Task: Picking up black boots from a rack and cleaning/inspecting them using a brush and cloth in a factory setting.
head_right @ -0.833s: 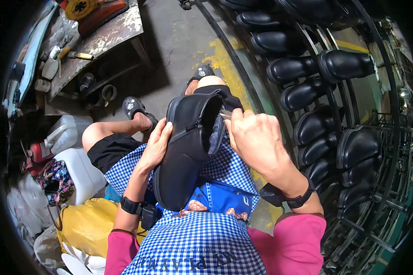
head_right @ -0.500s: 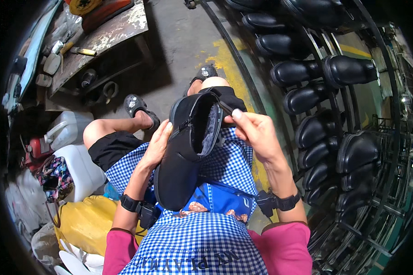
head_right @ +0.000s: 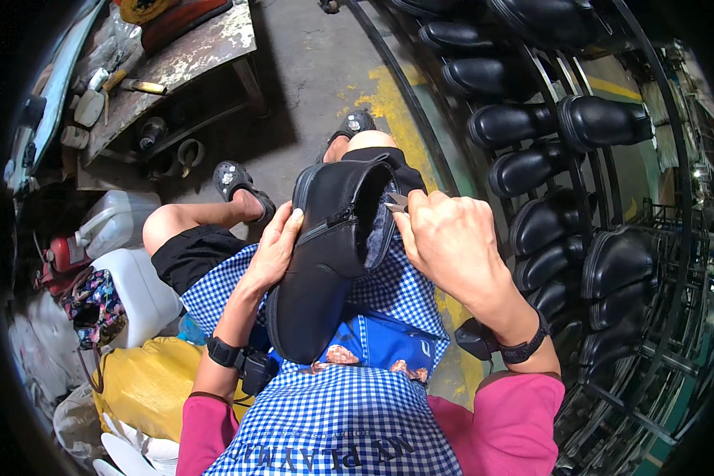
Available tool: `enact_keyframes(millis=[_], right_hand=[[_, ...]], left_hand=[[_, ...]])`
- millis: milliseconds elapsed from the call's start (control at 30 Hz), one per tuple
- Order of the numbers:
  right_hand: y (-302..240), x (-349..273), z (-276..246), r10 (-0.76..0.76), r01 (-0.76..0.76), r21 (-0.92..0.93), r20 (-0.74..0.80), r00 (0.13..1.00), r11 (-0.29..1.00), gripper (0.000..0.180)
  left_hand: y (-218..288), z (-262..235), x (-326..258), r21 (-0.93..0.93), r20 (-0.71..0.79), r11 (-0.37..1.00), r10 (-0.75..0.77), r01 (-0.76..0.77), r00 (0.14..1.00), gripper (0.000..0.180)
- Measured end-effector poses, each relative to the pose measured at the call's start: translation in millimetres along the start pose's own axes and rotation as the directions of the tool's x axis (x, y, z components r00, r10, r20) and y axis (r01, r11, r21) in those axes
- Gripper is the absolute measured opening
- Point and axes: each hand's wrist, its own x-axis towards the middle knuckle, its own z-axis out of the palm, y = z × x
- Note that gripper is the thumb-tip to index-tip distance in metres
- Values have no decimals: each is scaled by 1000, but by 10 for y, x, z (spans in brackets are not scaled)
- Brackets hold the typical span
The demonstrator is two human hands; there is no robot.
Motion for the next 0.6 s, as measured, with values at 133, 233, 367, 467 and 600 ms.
enact_keyframes(millis=[133,233,367,467,600], right_hand=[[-1,2,144,43,-43,-27,7,999,999,23],[18,5,261,278,-265,460,41,960,847,27],[191,-98,588,316,-478,872,485,816,-103,29],[211,-166,645,168,-524,707,657,735,-474,28],[233,-192,577,-3,-442,540,630,777,-716,33]], left_hand=[[173,39,-60,73,-64,997,-2,7,998,46],[-40,-63,-11,-20,2,1000,-3,3,1000,45],[3,-18,-8,-21,-13,1000,1,-2,1000,45],[6,-14,-9,-24,-18,1000,-4,3,1000,45],[-108,-48,-1,-79,9,997,-17,18,1000,45]])
